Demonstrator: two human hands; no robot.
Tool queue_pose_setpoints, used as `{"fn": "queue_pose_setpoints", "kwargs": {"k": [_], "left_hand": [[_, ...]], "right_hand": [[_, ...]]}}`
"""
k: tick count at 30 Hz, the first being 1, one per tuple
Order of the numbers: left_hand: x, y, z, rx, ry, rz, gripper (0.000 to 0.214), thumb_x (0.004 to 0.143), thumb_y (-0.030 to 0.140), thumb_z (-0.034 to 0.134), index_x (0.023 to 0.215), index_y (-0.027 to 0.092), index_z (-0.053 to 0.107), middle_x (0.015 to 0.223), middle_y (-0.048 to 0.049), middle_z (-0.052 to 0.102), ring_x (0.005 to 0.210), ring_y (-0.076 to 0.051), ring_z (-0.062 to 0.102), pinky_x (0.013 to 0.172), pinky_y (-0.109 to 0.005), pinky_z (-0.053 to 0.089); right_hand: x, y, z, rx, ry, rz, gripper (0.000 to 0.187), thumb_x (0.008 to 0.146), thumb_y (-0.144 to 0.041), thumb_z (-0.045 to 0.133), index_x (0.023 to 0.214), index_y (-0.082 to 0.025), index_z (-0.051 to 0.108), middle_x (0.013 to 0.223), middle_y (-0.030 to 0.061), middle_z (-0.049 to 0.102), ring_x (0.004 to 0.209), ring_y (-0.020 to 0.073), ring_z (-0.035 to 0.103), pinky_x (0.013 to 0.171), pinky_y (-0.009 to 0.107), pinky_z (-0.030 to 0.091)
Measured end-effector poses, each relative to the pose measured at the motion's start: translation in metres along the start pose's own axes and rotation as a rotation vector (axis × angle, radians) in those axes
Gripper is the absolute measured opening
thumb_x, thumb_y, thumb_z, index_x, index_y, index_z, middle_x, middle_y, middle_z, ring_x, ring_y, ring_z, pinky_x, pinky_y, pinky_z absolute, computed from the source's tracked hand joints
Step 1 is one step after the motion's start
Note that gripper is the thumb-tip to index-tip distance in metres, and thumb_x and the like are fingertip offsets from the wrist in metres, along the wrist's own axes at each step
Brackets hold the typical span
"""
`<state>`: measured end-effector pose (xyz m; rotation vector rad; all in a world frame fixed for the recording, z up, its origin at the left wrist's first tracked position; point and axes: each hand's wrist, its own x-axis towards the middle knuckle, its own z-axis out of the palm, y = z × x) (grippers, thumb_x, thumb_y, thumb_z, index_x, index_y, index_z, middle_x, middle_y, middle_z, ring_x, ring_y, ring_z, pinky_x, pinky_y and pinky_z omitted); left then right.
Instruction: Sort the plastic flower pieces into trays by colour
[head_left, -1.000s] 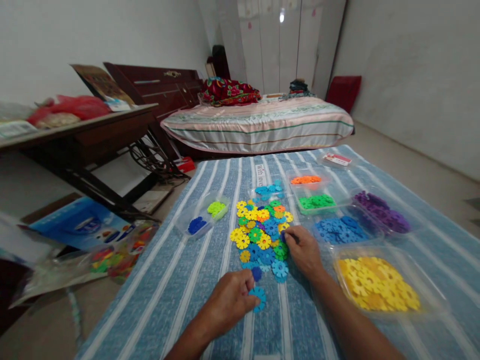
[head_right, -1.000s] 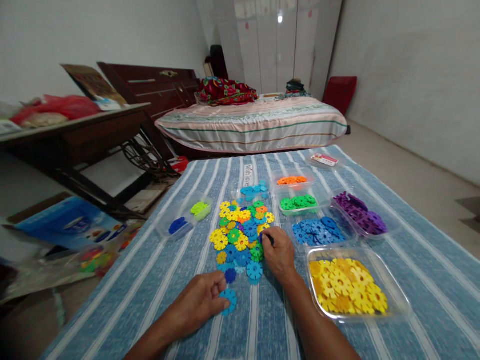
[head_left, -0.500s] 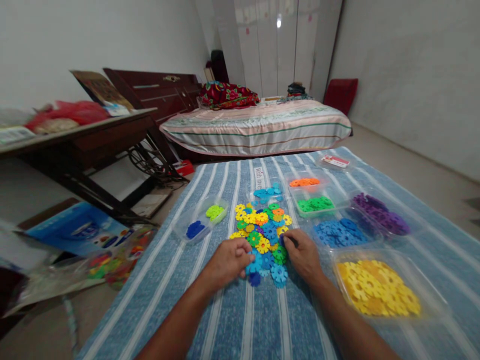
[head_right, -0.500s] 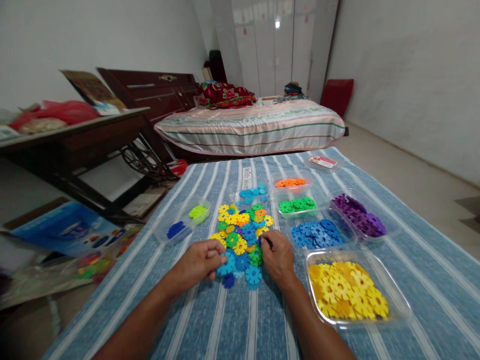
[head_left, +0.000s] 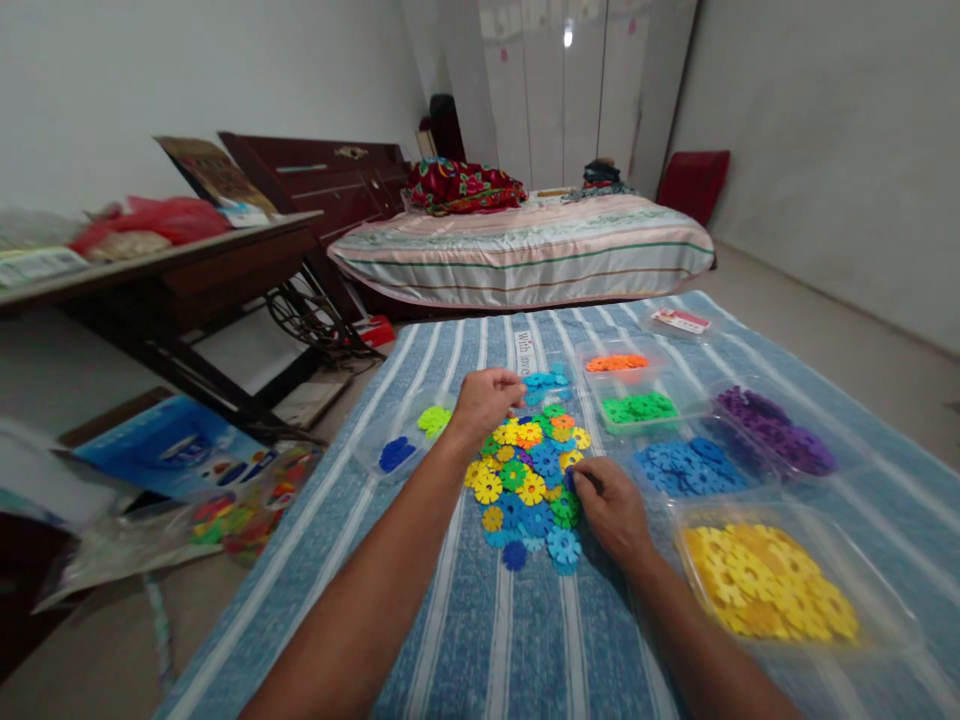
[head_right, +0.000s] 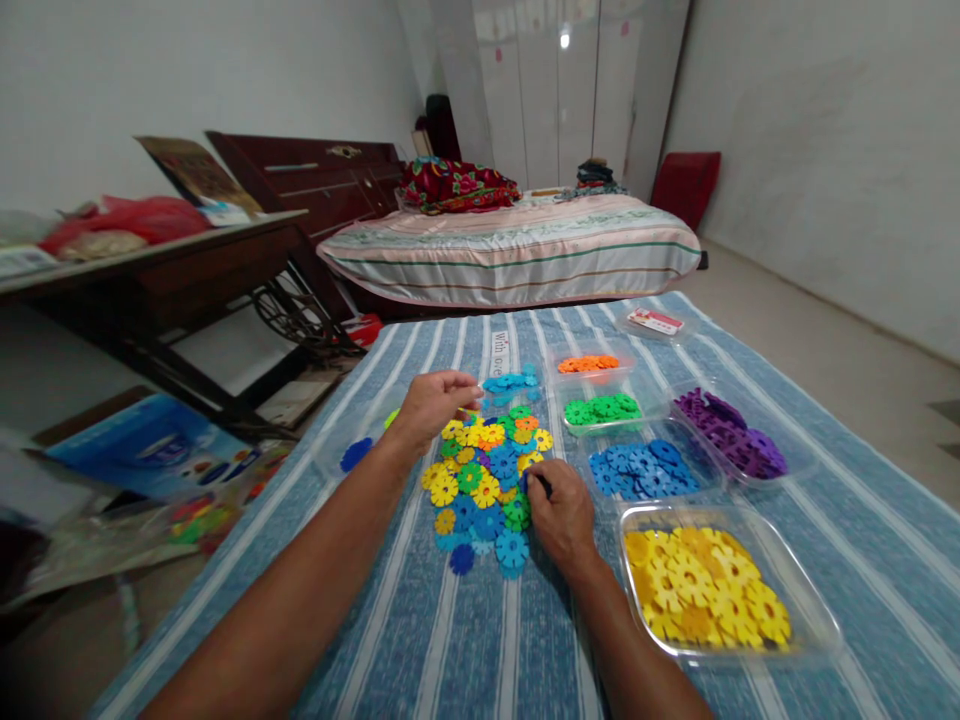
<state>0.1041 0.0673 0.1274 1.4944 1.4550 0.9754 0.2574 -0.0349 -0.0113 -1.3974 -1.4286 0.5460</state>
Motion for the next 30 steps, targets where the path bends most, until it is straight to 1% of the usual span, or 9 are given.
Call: {"fn": "queue_pose_setpoints", "kwargs": {"k": [2,4,8,13,16,20,23,26,30], "left_hand": [[-0.016,-0.015,-0.006,0.103,-0.091,0.032,0.010,0.068,0.022,0.063,0.073,0.013,0.063,0.057,0.0014,0.061,0.055,-0.011,0.058,0.053,-0.020,0.044],[-0.032,-0.032,-0.013,0.200,-0.172,0.058,0.011,0.069,0.024,0.060,0.067,0.014,0.062,0.052,0.0025,0.057,0.052,-0.010,0.054,0.051,-0.020,0.040],[-0.066,-0.056,-0.024,0.383,-0.297,0.085,0.016,0.071,0.027,0.056,0.062,0.015,0.060,0.052,0.0034,0.052,0.052,-0.010,0.048,0.050,-0.020,0.034],[-0.104,-0.063,-0.028,0.601,-0.406,0.052,0.013,0.072,0.025,0.056,0.063,0.016,0.060,0.059,0.0026,0.056,0.059,-0.012,0.052,0.054,-0.022,0.031],[-0.121,-0.061,-0.025,0.738,-0.415,0.012,0.010,0.073,0.026,0.058,0.068,0.018,0.061,0.065,0.0021,0.060,0.063,-0.013,0.055,0.057,-0.023,0.031],[-0.133,-0.061,-0.019,0.881,-0.412,0.044,0.011,0.076,0.029,0.059,0.080,0.020,0.061,0.079,-0.0008,0.065,0.075,-0.017,0.060,0.062,-0.025,0.033],[-0.137,-0.061,-0.015,0.948,-0.414,0.042,0.011,0.077,0.027,0.057,0.085,0.020,0.060,0.087,-0.0030,0.066,0.082,-0.019,0.060,0.065,-0.026,0.034],[-0.137,-0.060,-0.014,0.929,-0.403,0.010,0.010,0.076,0.025,0.058,0.085,0.020,0.059,0.087,-0.0024,0.065,0.081,-0.018,0.060,0.065,-0.025,0.034],[-0.135,-0.062,-0.014,0.857,-0.395,-0.014,0.007,0.074,0.021,0.059,0.081,0.020,0.058,0.080,-0.0006,0.064,0.075,-0.016,0.059,0.062,-0.024,0.033]], "right_hand": [[0.000,0.000,0.000,-0.006,0.001,-0.002,0.021,0.083,-0.029,0.048,0.083,-0.020,0.067,0.085,0.0053,0.067,0.082,0.0204,0.060,0.077,0.032,0.045],[0.000,0.000,-0.001,-0.005,0.004,-0.004,0.021,0.083,-0.029,0.049,0.082,-0.020,0.067,0.084,0.0052,0.067,0.082,0.0204,0.060,0.077,0.032,0.045],[0.000,0.000,-0.002,0.004,0.005,-0.003,0.021,0.083,-0.030,0.049,0.082,-0.020,0.068,0.083,0.0051,0.066,0.082,0.0207,0.060,0.077,0.034,0.045],[0.000,0.001,-0.004,0.004,0.005,0.000,0.022,0.082,-0.031,0.050,0.080,-0.019,0.068,0.083,0.0057,0.066,0.083,0.0220,0.060,0.077,0.035,0.044],[0.000,0.001,-0.004,0.007,-0.002,0.003,0.022,0.082,-0.031,0.050,0.081,-0.019,0.068,0.083,0.0056,0.066,0.083,0.0222,0.060,0.077,0.036,0.044],[0.000,0.000,-0.004,0.018,0.010,0.004,0.021,0.081,-0.032,0.051,0.080,-0.020,0.067,0.083,0.0054,0.066,0.082,0.0220,0.060,0.076,0.035,0.045],[0.000,0.000,-0.004,0.022,0.023,-0.004,0.019,0.081,-0.031,0.051,0.080,-0.021,0.067,0.082,0.0047,0.066,0.082,0.0214,0.060,0.076,0.035,0.045],[0.000,0.001,-0.003,0.023,0.031,-0.011,0.019,0.082,-0.030,0.051,0.080,-0.021,0.067,0.082,0.0045,0.066,0.082,0.0212,0.060,0.077,0.035,0.045],[0.000,0.000,-0.002,0.022,0.028,-0.006,0.020,0.082,-0.030,0.051,0.080,-0.020,0.068,0.082,0.0048,0.066,0.082,0.0213,0.061,0.076,0.035,0.045]]}}
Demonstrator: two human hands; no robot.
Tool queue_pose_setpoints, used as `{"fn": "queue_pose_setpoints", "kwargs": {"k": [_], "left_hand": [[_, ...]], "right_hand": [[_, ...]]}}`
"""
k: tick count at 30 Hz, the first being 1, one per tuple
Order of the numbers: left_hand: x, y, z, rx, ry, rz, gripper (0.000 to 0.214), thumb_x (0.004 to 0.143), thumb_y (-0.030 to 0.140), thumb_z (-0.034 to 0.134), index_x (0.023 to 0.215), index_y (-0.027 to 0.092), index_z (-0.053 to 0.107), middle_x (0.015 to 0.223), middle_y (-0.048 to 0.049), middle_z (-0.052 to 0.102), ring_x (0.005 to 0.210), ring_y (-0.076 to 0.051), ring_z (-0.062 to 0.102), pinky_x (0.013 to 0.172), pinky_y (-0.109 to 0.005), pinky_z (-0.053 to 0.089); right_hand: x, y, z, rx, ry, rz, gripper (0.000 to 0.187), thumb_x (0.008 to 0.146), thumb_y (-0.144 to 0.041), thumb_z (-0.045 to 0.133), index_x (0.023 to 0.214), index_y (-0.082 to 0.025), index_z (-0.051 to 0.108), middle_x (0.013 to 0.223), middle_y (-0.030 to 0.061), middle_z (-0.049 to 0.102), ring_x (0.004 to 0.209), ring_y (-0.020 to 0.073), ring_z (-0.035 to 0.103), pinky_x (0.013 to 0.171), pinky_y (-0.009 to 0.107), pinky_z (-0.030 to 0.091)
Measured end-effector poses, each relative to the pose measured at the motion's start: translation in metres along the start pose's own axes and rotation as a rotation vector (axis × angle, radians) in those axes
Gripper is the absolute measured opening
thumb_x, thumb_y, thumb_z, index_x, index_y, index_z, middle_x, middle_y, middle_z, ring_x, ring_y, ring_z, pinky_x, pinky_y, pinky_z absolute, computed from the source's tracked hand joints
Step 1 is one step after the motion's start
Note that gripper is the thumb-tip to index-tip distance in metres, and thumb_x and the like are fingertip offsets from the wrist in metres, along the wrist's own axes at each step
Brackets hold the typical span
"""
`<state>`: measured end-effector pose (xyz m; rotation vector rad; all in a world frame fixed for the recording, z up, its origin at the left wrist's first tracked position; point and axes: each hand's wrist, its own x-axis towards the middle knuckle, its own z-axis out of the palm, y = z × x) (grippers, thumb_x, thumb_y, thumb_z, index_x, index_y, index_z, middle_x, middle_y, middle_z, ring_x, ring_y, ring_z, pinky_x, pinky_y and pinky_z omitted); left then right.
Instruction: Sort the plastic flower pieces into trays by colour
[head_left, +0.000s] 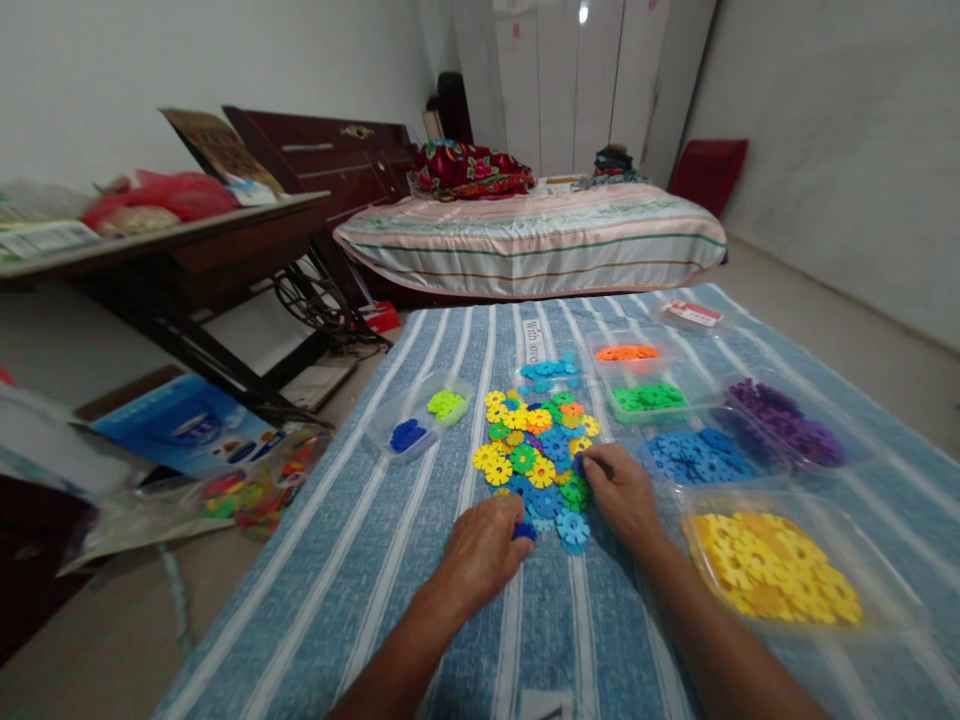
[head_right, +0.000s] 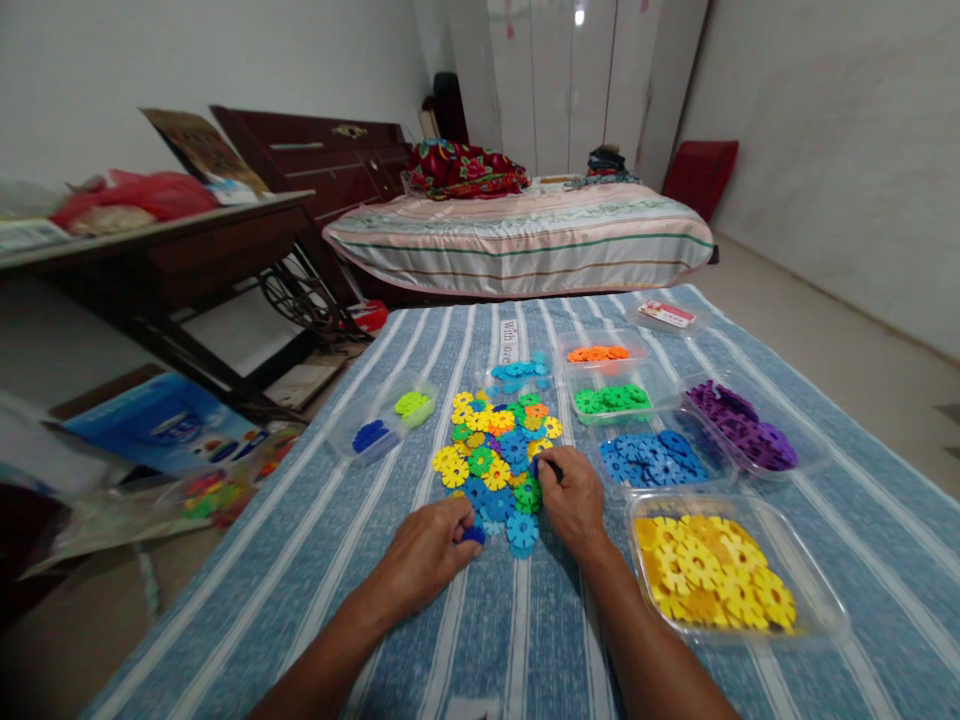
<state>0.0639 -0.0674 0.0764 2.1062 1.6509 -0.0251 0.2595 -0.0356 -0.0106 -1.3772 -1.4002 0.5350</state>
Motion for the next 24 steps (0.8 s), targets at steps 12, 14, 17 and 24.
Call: {"fn": "queue_pose_setpoints", "kwargs": {"k": [12,14,17,24], "left_hand": [[0.001,-0.028,-0.028,-0.219,0.183,0.062,0.013,0.079,0.025,0.051,0.069,0.019,0.056,0.063,0.0018,0.057,0.063,-0.014,0.054,0.059,-0.023,0.035],[0.008,-0.041,-0.051,-0.171,0.301,0.019,0.016,0.080,0.028,0.049,0.071,0.019,0.058,0.065,0.0014,0.059,0.063,-0.014,0.054,0.060,-0.023,0.036],[0.023,-0.062,-0.085,-0.024,0.400,-0.072,0.016,0.079,0.029,0.050,0.074,0.019,0.062,0.067,0.0001,0.062,0.065,-0.015,0.056,0.061,-0.024,0.036],[0.056,-0.093,-0.123,0.298,0.324,-0.287,0.019,0.079,0.022,0.050,0.082,0.019,0.069,0.078,-0.0027,0.069,0.072,-0.016,0.060,0.062,-0.023,0.037]], "right_hand": [[-0.001,-0.002,-0.001,-0.005,-0.027,0.008,0.021,0.082,-0.031,0.050,0.080,-0.020,0.068,0.082,0.0046,0.066,0.082,0.0212,0.060,0.076,0.034,0.044],[-0.001,-0.002,-0.001,-0.013,-0.031,0.010,0.022,0.082,-0.032,0.050,0.080,-0.020,0.068,0.082,0.0049,0.066,0.082,0.0215,0.060,0.076,0.035,0.044],[-0.001,-0.002,-0.001,-0.018,-0.024,0.007,0.022,0.082,-0.032,0.050,0.079,-0.020,0.068,0.081,0.0048,0.066,0.081,0.0216,0.060,0.076,0.034,0.044],[-0.001,0.001,-0.001,-0.017,-0.022,-0.011,0.022,0.083,-0.031,0.049,0.081,-0.020,0.068,0.082,0.0049,0.066,0.081,0.0211,0.060,0.076,0.034,0.044]]}}
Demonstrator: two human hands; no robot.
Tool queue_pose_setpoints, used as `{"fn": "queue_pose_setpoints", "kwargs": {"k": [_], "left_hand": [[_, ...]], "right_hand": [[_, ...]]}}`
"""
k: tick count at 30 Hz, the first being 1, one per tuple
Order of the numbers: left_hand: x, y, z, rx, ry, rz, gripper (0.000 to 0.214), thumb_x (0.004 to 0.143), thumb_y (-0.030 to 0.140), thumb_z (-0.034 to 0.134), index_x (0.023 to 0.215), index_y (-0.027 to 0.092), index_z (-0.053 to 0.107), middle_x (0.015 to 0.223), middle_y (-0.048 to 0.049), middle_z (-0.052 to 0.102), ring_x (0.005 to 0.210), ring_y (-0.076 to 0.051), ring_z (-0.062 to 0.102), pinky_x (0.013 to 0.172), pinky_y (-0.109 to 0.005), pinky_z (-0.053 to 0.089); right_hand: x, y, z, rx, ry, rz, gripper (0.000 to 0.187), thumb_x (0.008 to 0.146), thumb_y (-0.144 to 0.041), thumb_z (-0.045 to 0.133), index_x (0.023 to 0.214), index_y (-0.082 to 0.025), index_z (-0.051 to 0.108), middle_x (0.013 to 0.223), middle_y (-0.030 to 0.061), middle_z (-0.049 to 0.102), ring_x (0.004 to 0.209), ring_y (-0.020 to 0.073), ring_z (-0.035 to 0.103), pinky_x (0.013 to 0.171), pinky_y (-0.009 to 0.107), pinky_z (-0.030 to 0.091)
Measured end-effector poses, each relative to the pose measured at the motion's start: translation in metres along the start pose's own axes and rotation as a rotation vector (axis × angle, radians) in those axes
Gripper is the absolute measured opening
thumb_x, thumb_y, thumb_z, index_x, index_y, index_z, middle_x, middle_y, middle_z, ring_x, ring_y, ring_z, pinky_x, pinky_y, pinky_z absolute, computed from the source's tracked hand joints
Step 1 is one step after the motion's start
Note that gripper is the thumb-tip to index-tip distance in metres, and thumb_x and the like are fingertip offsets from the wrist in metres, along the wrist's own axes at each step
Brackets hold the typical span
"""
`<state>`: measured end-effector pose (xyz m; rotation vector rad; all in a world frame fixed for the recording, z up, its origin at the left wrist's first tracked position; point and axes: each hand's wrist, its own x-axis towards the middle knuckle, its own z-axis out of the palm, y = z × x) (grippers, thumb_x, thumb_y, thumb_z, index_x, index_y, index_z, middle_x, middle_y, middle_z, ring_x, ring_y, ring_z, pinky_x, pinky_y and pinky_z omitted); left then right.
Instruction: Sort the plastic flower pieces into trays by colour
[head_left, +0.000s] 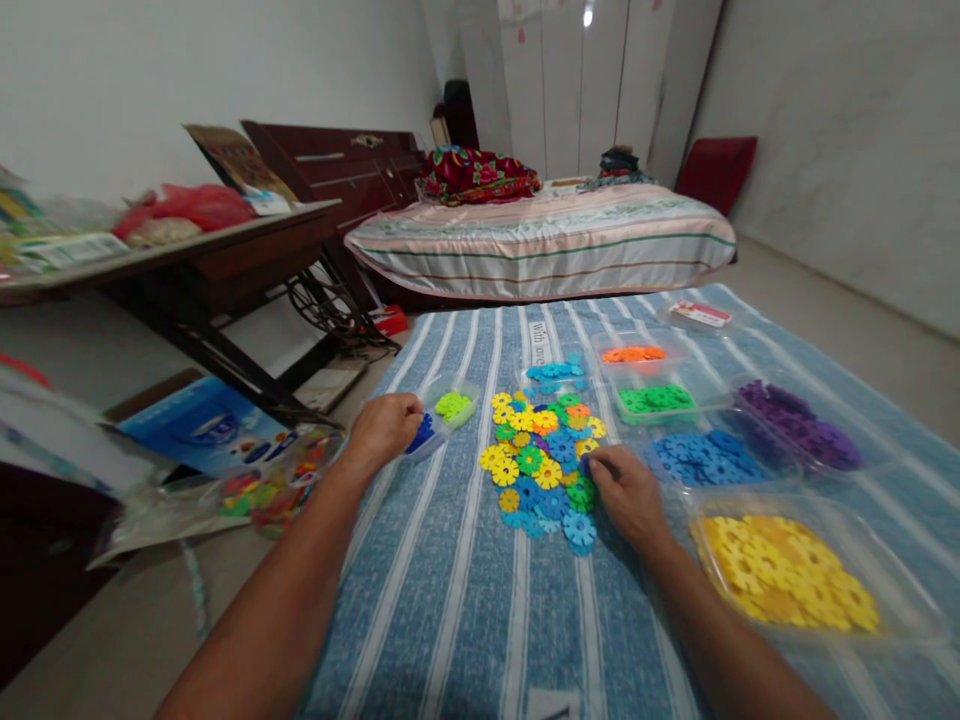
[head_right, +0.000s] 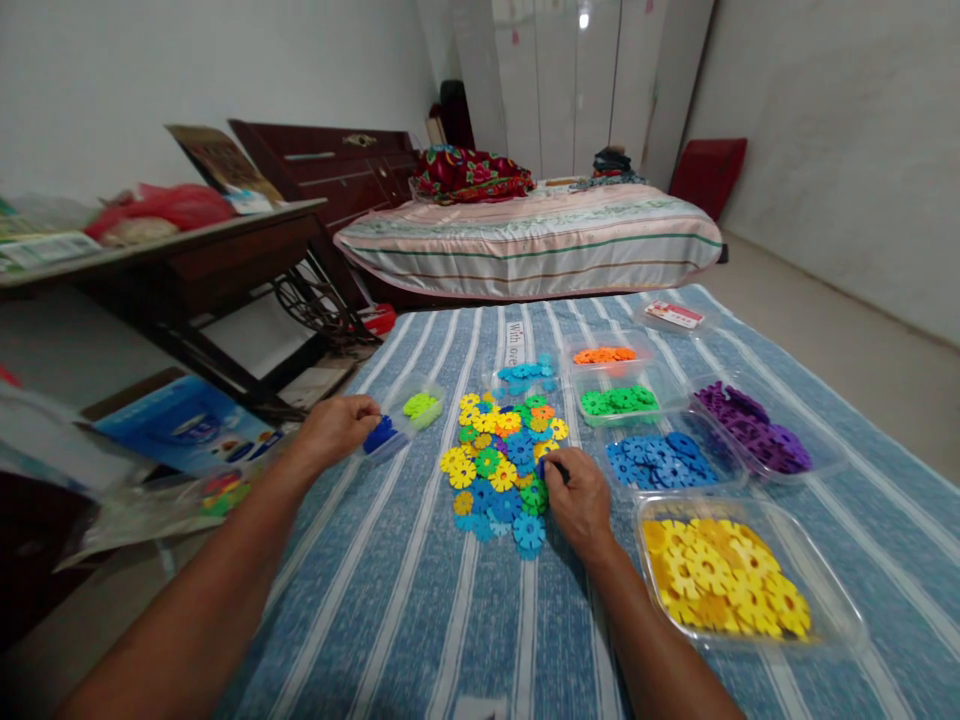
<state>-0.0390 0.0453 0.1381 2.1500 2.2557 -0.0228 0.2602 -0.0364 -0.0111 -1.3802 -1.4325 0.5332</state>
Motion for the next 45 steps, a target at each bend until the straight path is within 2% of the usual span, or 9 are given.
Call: {"fn": "queue_pose_setpoints", "kwargs": {"k": [4,9,16,21,25,32,36,40,45], "left_hand": [[0.003,-0.003,-0.001,0.085,-0.057,-0.010,0.021,0.078,0.019,0.048,0.081,0.020,0.069,0.085,-0.0043,0.071,0.082,-0.019,0.063,0.066,-0.023,0.039],[-0.018,0.013,0.002,0.028,0.099,0.073,0.025,0.083,0.024,0.045,0.087,0.017,0.069,0.094,-0.0087,0.071,0.085,-0.022,0.063,0.070,-0.027,0.040],[-0.067,0.063,0.033,-0.164,-0.181,0.417,0.017,0.082,0.021,0.049,0.077,0.018,0.065,0.081,-0.0035,0.068,0.075,-0.017,0.061,0.066,-0.024,0.038],[-0.082,0.083,0.056,-0.152,-0.185,0.454,0.015,0.083,0.028,0.052,0.085,0.018,0.064,0.089,-0.0055,0.066,0.085,-0.020,0.061,0.072,-0.027,0.040],[-0.083,0.091,0.059,-0.085,-0.207,0.428,0.020,0.083,0.032,0.054,0.095,0.020,0.063,0.097,-0.0080,0.064,0.093,-0.024,0.060,0.076,-0.030,0.043],[-0.079,0.092,0.057,-0.107,-0.217,0.390,0.019,0.079,0.031,0.059,0.094,0.020,0.065,0.096,-0.0074,0.062,0.091,-0.023,0.060,0.075,-0.030,0.042],[-0.073,0.086,0.060,-0.268,-0.220,0.376,0.007,0.074,0.025,0.058,0.077,0.019,0.062,0.079,-0.0015,0.061,0.077,-0.017,0.057,0.067,-0.026,0.039],[-0.065,0.083,0.053,-0.494,-0.288,0.389,0.017,0.073,0.027,0.054,0.059,0.017,0.054,0.056,0.0032,0.050,0.057,-0.012,0.047,0.055,-0.024,0.032],[-0.055,0.110,0.036,-0.629,-0.311,0.395,0.016,0.069,0.026,0.056,0.057,0.016,0.055,0.052,0.0046,0.047,0.052,-0.009,0.043,0.050,-0.021,0.029]], "right_hand": [[0.000,-0.001,-0.001,0.002,0.006,0.002,0.022,0.083,-0.030,0.049,0.081,-0.020,0.068,0.082,0.0050,0.066,0.082,0.0212,0.061,0.076,0.034,0.045],[0.000,-0.003,-0.001,-0.011,0.011,0.007,0.020,0.082,-0.029,0.050,0.080,-0.021,0.068,0.082,0.0045,0.066,0.080,0.0211,0.060,0.075,0.034,0.045],[0.000,-0.004,-0.001,-0.008,0.009,0.005,0.020,0.081,-0.029,0.050,0.078,-0.021,0.068,0.080,0.0043,0.066,0.080,0.0212,0.060,0.075,0.035,0.045],[0.000,-0.001,-0.001,-0.006,0.007,0.007,0.020,0.082,-0.029,0.051,0.080,-0.021,0.068,0.082,0.0041,0.066,0.081,0.0210,0.060,0.076,0.034,0.045],[0.000,0.000,0.001,-0.008,0.016,0.010,0.020,0.082,-0.029,0.051,0.081,-0.020,0.069,0.083,0.0048,0.067,0.081,0.0211,0.061,0.076,0.034,0.045],[0.003,0.000,0.002,-0.027,-0.001,0.015,0.019,0.082,-0.026,0.049,0.081,-0.020,0.068,0.084,0.0045,0.067,0.083,0.0200,0.060,0.077,0.032,0.045],[0.004,-0.002,0.002,-0.025,0.011,0.006,0.019,0.082,-0.026,0.049,0.080,-0.021,0.067,0.083,0.0040,0.066,0.082,0.0197,0.060,0.076,0.032,0.045],[0.004,-0.004,0.002,-0.028,0.018,0.002,0.020,0.082,-0.026,0.048,0.079,-0.021,0.067,0.081,0.0042,0.066,0.081,0.0204,0.060,0.076,0.033,0.045],[0.004,-0.002,0.002,-0.043,-0.004,0.001,0.019,0.082,-0.026,0.048,0.080,-0.021,0.066,0.082,0.0044,0.066,0.082,0.0201,0.059,0.077,0.032,0.044]]}}
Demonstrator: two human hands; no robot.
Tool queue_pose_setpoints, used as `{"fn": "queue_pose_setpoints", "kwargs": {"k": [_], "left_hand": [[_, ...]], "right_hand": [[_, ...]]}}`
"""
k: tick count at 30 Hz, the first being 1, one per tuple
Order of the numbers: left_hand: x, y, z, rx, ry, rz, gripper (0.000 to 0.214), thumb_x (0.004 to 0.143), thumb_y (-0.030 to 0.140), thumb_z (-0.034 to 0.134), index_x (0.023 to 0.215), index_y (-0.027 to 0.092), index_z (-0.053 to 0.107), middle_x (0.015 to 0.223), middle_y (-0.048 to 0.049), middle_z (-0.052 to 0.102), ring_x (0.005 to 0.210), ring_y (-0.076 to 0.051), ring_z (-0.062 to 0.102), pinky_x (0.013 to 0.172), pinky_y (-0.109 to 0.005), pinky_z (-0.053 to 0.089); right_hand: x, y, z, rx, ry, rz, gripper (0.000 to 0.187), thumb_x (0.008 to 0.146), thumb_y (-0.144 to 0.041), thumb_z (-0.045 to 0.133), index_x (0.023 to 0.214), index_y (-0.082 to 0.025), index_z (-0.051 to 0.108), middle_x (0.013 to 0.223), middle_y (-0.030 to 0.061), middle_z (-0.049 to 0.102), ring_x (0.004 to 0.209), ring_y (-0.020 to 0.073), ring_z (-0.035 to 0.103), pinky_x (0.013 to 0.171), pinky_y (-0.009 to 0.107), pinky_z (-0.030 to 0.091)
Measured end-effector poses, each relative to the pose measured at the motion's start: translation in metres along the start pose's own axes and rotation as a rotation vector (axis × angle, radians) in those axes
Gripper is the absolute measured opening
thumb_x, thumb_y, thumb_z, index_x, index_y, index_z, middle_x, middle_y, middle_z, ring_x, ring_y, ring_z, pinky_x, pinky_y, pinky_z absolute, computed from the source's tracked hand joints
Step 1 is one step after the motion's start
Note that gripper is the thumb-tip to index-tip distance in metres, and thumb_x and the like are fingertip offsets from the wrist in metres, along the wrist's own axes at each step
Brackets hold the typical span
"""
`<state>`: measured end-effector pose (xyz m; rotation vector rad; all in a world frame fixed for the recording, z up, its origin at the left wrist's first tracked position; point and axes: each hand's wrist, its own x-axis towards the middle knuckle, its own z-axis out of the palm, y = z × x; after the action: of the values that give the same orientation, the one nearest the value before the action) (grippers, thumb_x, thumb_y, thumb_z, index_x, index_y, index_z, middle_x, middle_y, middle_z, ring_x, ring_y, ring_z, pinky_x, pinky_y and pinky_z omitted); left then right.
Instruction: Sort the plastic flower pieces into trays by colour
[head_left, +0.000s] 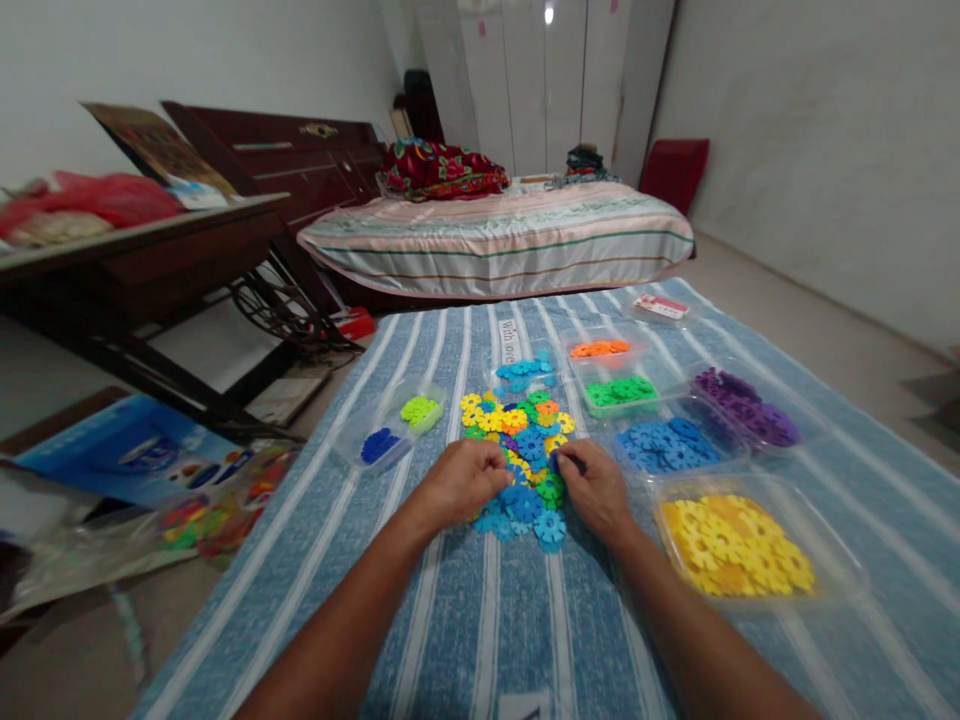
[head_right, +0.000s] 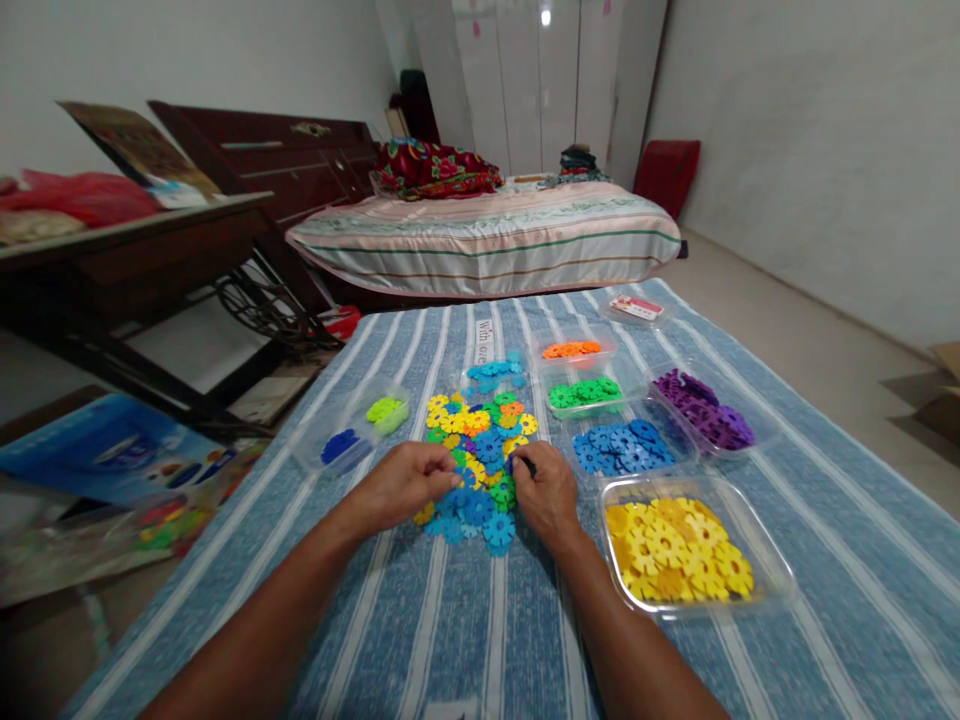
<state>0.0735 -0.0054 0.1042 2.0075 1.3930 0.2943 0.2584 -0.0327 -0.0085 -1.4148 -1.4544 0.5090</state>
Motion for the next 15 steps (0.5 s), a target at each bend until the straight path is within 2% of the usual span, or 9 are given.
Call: {"fn": "queue_pose_setpoints", "kwargs": {"k": [3,6,8,11,15], "left_hand": [[0.019,0.031,0.011,-0.172,0.000,0.042,0.013,0.070,0.024,0.057,0.061,0.015,0.059,0.052,0.0044,0.050,0.051,-0.009,0.045,0.050,-0.020,0.032],[0.035,0.061,0.022,-0.450,-0.010,0.116,0.018,0.073,0.024,0.058,0.085,0.013,0.066,0.058,0.0034,0.057,0.052,-0.008,0.050,0.052,-0.020,0.039],[0.041,0.070,0.025,-0.530,0.003,0.158,0.027,0.073,0.025,0.060,0.095,0.012,0.066,0.062,0.0029,0.059,0.054,-0.009,0.052,0.054,-0.020,0.041],[0.040,0.063,0.023,-0.394,0.040,0.167,0.021,0.074,0.025,0.059,0.089,0.013,0.067,0.061,0.0031,0.058,0.058,-0.010,0.053,0.056,-0.021,0.041],[0.022,0.032,0.021,0.022,-0.003,0.127,0.013,0.075,0.023,0.056,0.075,0.016,0.068,0.061,0.0019,0.059,0.064,-0.013,0.055,0.059,-0.022,0.039]], "right_hand": [[0.000,0.002,0.001,-0.009,0.007,0.004,0.019,0.082,-0.027,0.048,0.080,-0.021,0.066,0.081,0.0038,0.065,0.079,0.0196,0.059,0.074,0.031,0.044],[0.000,0.002,0.002,-0.007,0.031,0.009,0.022,0.083,-0.029,0.047,0.082,-0.020,0.067,0.082,0.0045,0.066,0.079,0.0205,0.059,0.073,0.031,0.044],[0.000,0.002,0.001,0.006,0.026,0.007,0.021,0.082,-0.028,0.048,0.083,-0.020,0.067,0.084,0.0046,0.067,0.081,0.0209,0.060,0.074,0.031,0.044],[0.000,0.001,0.000,0.004,0.004,0.004,0.020,0.082,-0.027,0.048,0.083,-0.020,0.067,0.083,0.0044,0.067,0.081,0.0204,0.060,0.074,0.031,0.044],[0.000,0.001,0.000,-0.007,0.004,0.001,0.019,0.082,-0.026,0.049,0.081,-0.020,0.067,0.082,0.0048,0.066,0.081,0.0201,0.059,0.075,0.031,0.044]]}}
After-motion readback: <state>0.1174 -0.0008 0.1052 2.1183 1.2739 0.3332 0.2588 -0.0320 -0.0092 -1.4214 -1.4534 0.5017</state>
